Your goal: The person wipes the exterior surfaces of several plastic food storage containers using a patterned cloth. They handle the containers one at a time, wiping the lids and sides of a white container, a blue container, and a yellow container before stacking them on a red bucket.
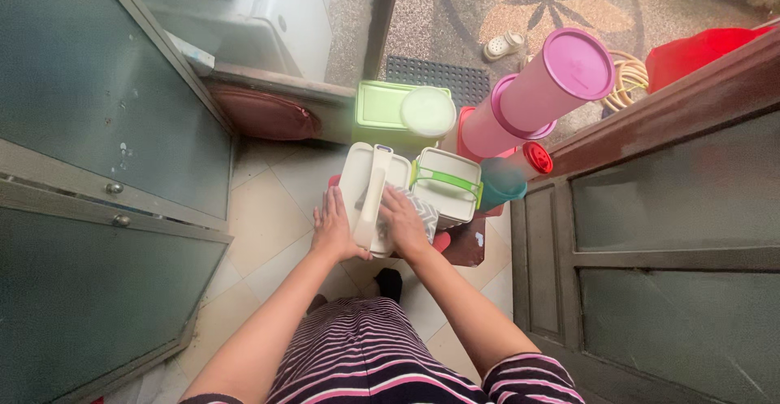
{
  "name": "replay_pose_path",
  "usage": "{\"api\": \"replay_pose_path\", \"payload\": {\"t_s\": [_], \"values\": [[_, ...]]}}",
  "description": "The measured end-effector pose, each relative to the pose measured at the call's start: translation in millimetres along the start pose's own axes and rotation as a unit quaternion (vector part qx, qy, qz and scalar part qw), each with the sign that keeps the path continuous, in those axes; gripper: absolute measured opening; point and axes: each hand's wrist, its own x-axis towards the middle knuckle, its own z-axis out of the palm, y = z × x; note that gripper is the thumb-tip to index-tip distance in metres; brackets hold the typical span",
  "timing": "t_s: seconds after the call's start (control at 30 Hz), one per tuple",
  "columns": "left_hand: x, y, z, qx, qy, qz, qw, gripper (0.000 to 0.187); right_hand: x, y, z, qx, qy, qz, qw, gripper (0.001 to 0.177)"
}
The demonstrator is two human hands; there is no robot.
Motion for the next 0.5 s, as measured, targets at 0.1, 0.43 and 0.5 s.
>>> {"api": "replay_pose_path", "payload": {"t_s": [0.1,0.43,0.5], "values": [[-0.3,0.8,-0.5,-0.004,-0.004,-0.007,1.0,0.174,-26.3,-17.3,-10.4,0.047,-0.029,-0.03,0.998,0.054],[2.6,-5.9,5.4,0.0,0.001,0.014,1.0,0.174,-29.2,5.7,-15.1,-0.008,-0.019,0.007,1.0,0.054],[1.1,-6.8,4.7,-0.008,-0.004,0.022,1.0,0.176,-6.0,25.0,-15.9,-0.024,0.025,0.056,0.998,0.056]]}}
